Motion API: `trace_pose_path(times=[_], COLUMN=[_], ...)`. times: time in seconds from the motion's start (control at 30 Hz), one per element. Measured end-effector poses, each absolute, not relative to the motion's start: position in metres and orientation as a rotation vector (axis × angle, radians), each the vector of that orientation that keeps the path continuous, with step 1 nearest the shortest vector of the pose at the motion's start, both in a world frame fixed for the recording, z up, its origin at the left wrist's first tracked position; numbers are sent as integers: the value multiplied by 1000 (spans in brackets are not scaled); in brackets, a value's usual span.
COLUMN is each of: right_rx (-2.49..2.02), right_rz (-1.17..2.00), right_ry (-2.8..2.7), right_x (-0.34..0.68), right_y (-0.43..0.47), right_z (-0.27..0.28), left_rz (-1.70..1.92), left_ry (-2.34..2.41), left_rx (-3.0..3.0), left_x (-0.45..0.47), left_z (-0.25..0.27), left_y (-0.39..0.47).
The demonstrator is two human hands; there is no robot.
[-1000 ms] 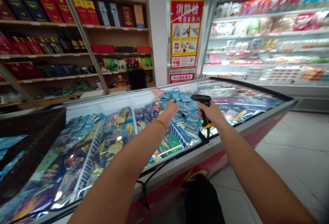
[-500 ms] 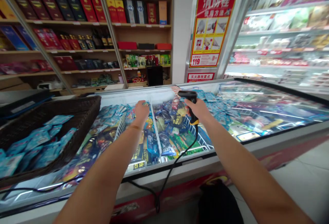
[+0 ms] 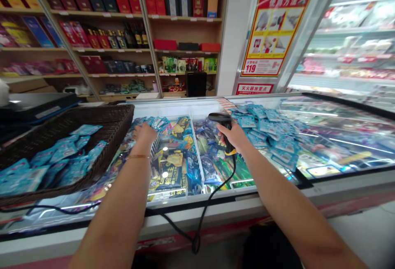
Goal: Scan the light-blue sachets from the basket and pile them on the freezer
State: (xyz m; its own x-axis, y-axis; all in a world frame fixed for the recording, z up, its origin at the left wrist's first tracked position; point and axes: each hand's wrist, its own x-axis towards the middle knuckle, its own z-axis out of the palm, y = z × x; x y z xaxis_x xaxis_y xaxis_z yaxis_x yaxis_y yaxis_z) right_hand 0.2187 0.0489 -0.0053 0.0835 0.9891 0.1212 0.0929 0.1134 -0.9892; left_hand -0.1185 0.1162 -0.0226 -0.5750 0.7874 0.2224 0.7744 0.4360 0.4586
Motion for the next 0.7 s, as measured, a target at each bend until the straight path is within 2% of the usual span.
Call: trace_pose_path(times=[0.4,0.6,0.7], right_rx=[-1307,-1357,-1374], right_rz=[919,898,898], right_ry=[-1382,-1366,-1375], right_x=[219,216,214], right_y=[37,34,32], right_z=[-5,-4,-3], left_rz=[860,1445,1405], left_ry=[2397,1855,1782], left_rx=[1481,1576,1677], left_x=[-115,-93,-74], left_z=[0,3,-4], left_y=[115,117,115])
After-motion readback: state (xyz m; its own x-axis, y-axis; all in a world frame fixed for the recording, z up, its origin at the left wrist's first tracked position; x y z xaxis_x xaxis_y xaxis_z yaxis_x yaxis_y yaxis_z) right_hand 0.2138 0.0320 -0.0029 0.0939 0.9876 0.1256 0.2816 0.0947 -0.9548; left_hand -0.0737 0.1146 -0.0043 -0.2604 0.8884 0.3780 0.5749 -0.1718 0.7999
